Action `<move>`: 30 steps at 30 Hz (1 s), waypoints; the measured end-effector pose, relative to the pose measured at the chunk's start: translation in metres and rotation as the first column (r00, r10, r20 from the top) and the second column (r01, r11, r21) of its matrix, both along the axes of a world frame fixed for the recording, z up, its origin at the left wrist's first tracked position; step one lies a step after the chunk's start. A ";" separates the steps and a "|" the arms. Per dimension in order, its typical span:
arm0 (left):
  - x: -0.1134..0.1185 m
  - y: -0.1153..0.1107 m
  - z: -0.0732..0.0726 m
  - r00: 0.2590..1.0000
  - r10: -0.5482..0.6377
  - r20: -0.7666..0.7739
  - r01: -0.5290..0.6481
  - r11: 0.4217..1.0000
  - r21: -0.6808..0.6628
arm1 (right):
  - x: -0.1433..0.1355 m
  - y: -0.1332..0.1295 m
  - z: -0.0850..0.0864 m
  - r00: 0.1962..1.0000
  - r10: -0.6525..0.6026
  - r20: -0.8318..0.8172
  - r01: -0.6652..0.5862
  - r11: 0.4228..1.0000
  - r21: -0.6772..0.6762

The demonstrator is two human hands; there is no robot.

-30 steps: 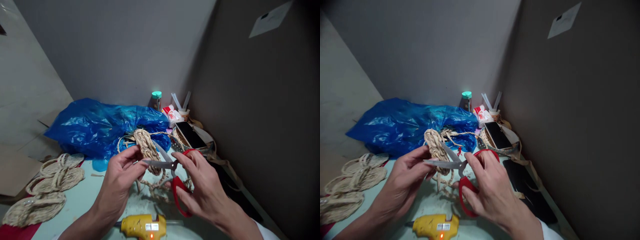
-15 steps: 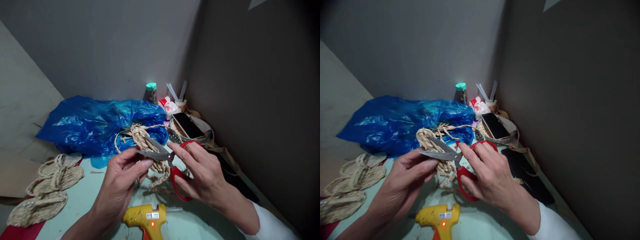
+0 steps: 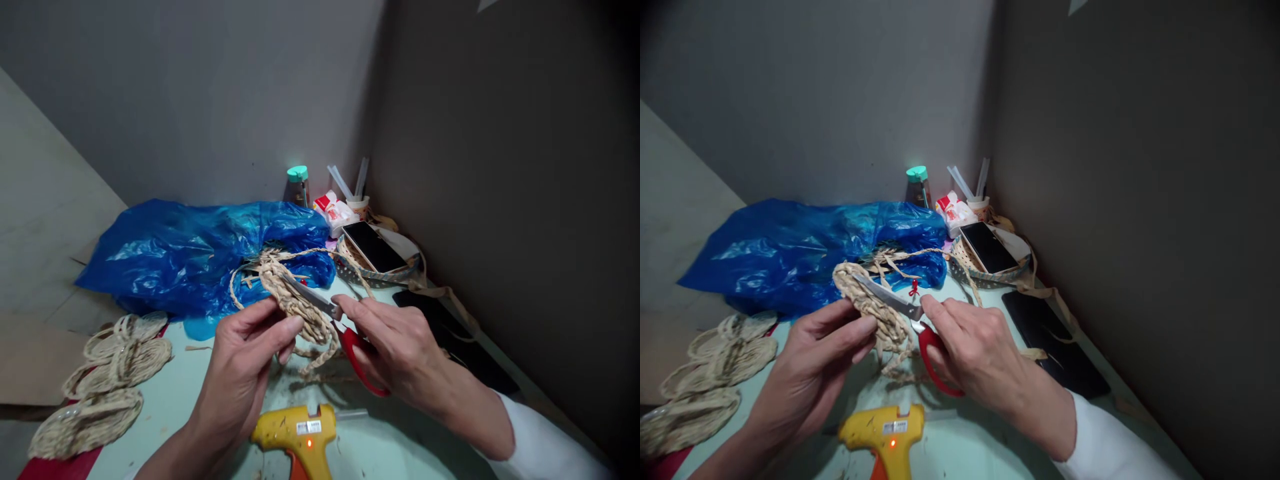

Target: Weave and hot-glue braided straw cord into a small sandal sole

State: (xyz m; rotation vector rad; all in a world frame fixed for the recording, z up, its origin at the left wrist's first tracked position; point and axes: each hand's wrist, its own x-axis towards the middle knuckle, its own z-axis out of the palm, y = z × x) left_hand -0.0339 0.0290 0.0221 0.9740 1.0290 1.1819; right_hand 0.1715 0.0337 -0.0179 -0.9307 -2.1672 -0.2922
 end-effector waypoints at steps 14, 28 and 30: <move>0.001 0.009 -0.008 0.997 0.029 -0.076 -0.023 0.997 0.077 | -0.004 0.010 0.019 0.636 -0.235 -0.734 -0.510 0.586 -0.630; 0.000 0.012 0.005 0.964 -0.210 0.162 0.225 0.971 -0.082 | -0.010 0.006 -0.008 0.685 0.164 -0.710 -0.295 0.953 -0.064; -0.004 0.014 0.009 0.967 -0.196 0.160 0.208 0.976 -0.063 | -0.006 0.009 -0.009 0.699 0.251 -0.669 -0.298 0.953 0.046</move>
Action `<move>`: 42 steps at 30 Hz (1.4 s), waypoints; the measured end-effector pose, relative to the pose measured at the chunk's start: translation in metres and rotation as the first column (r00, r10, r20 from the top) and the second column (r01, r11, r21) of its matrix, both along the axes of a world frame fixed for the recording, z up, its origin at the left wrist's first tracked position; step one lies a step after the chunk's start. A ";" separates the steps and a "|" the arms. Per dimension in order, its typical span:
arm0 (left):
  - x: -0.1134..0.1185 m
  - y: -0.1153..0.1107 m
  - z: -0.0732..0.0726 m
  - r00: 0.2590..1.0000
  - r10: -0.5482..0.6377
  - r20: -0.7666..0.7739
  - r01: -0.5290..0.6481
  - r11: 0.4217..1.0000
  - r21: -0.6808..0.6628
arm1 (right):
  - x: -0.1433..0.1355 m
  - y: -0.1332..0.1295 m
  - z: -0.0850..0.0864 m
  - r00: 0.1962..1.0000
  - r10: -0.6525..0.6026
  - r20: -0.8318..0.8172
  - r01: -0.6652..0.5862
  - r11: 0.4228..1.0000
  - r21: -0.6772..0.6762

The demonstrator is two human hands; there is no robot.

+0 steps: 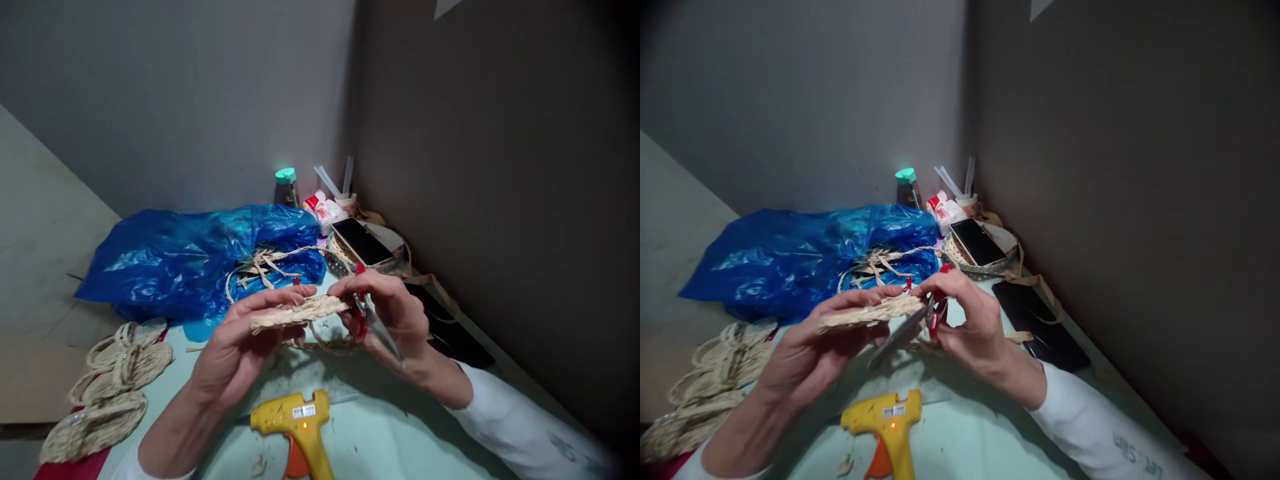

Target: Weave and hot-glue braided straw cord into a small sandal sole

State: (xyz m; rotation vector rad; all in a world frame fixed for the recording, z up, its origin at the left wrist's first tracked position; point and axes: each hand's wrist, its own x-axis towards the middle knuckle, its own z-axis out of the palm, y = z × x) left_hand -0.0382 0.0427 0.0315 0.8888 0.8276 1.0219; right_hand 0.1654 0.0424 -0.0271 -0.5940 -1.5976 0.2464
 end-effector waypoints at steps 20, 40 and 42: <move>-0.045 0.032 0.002 0.833 0.414 -0.366 -0.232 0.864 0.447 | 0.022 0.007 0.009 0.909 -0.258 0.328 0.080 0.879 0.469; -0.009 0.001 -0.004 0.930 -0.043 -0.366 0.081 0.993 0.087 | 0.013 0.010 0.005 0.945 -0.107 0.308 0.057 0.984 0.169; -0.011 0.003 -0.005 0.910 0.010 -0.415 0.059 0.986 0.155 | 0.011 0.011 0.009 0.963 -0.095 0.252 0.094 0.995 0.018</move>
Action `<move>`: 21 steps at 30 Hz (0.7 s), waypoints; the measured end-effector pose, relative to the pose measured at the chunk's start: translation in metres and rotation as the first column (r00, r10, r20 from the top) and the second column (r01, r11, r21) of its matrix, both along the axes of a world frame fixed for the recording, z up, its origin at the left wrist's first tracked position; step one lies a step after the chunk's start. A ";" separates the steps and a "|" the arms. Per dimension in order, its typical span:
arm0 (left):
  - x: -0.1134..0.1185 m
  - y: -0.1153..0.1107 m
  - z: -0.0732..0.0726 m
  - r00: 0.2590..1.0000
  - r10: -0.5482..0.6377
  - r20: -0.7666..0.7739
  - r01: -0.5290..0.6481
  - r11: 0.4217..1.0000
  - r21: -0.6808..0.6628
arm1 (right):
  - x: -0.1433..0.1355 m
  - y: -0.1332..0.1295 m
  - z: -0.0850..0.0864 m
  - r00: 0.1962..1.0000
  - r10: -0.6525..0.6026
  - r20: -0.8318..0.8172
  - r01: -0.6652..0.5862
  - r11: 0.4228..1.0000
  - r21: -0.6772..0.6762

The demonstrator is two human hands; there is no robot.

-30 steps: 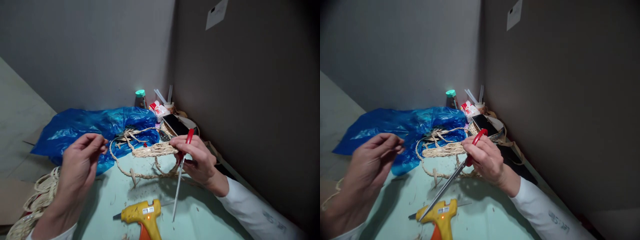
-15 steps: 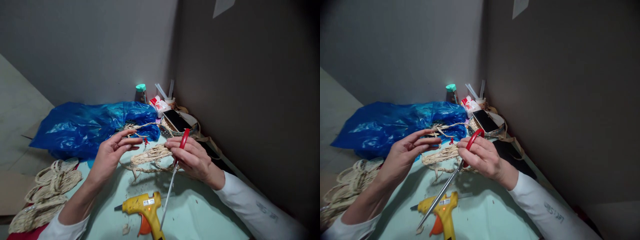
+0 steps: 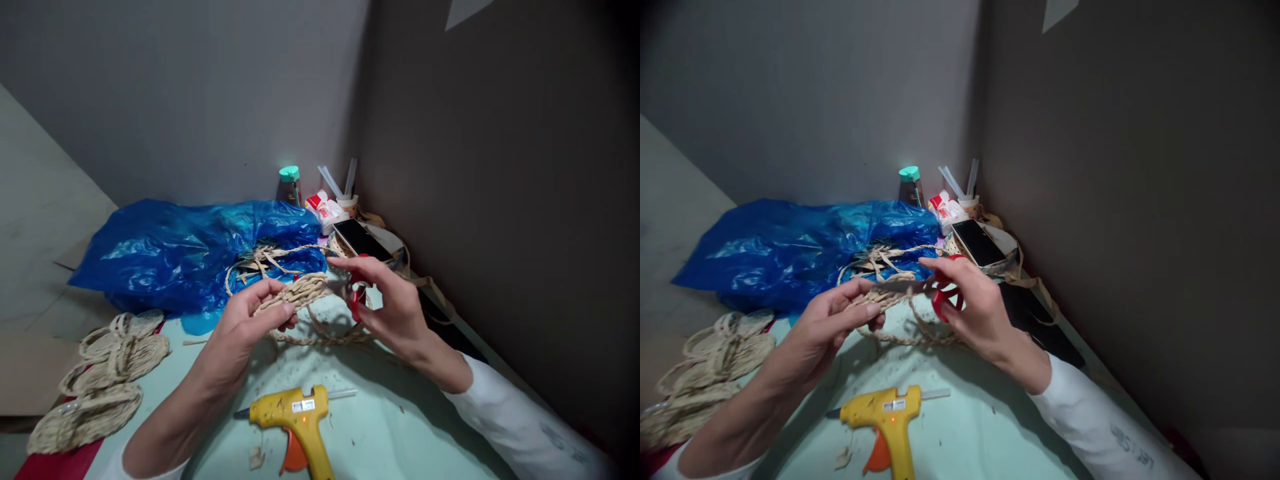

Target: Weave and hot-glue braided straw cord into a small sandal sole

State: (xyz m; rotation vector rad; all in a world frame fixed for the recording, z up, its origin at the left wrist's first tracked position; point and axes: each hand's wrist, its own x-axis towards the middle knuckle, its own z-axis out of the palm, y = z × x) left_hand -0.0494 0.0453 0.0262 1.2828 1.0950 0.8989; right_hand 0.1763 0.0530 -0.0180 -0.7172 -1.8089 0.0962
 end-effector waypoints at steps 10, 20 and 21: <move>0.004 -0.006 0.000 0.951 0.011 -0.310 0.055 0.978 0.203 | -0.008 -0.005 0.013 0.821 0.118 -0.558 -0.493 0.638 -0.592; 0.005 -0.001 -0.001 0.939 -0.006 -0.343 0.106 0.956 0.273 | -0.013 -0.011 0.008 0.767 0.073 -0.637 -0.582 0.497 -0.644; 0.005 0.000 -0.001 0.940 -0.015 -0.341 0.114 0.956 0.271 | -0.014 -0.011 0.008 0.762 0.070 -0.644 -0.590 0.486 -0.645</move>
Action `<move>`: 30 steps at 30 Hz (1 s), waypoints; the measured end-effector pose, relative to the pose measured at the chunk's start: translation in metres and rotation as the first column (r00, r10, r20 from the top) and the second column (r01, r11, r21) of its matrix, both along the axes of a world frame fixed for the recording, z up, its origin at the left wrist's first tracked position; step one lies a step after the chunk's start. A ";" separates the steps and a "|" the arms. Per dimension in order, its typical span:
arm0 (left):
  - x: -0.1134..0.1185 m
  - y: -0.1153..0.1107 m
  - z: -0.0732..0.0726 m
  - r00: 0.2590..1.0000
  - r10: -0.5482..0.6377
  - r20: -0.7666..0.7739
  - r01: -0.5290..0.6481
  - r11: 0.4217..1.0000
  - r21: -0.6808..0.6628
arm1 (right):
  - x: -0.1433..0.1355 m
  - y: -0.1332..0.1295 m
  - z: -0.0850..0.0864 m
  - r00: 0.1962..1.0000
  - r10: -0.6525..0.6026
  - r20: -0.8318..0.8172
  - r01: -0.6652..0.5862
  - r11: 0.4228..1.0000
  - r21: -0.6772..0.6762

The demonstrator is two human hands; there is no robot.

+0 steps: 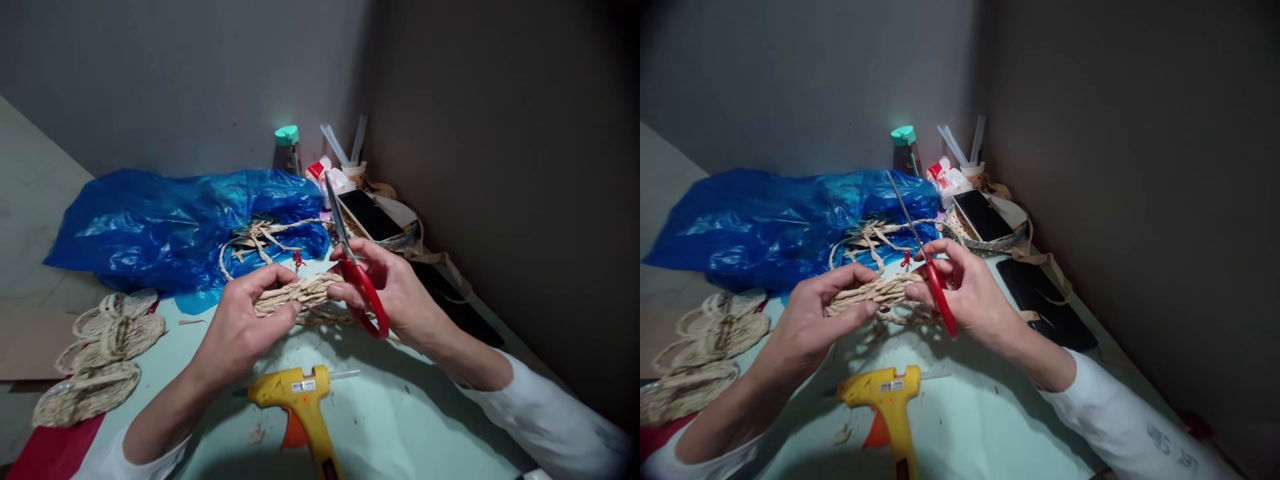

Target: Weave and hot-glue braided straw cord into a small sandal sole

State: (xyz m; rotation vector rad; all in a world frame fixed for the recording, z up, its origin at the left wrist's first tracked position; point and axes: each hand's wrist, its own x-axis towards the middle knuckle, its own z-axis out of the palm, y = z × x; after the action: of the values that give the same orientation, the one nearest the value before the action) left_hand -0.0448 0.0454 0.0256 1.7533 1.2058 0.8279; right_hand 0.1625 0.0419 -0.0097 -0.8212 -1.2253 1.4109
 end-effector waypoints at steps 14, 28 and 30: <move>-0.013 0.006 -0.012 0.980 0.062 0.190 -0.030 0.985 -0.169 | 0.027 0.008 0.009 0.719 -0.526 0.454 0.081 0.712 0.697; -0.025 0.004 0.012 0.987 0.122 0.103 -0.126 0.991 0.032 | 0.040 0.010 0.019 0.349 -0.825 0.445 -0.421 0.286 0.861; -0.026 0.003 0.013 0.990 0.119 0.081 -0.126 0.989 0.079 | 0.039 0.010 0.018 0.356 -0.836 0.418 -0.426 0.253 0.869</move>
State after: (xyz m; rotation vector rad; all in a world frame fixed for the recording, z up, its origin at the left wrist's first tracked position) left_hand -0.0706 0.0485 0.0383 1.7109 1.2536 1.0220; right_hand 0.2019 0.0523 0.0085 -0.7869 -2.2533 -0.6154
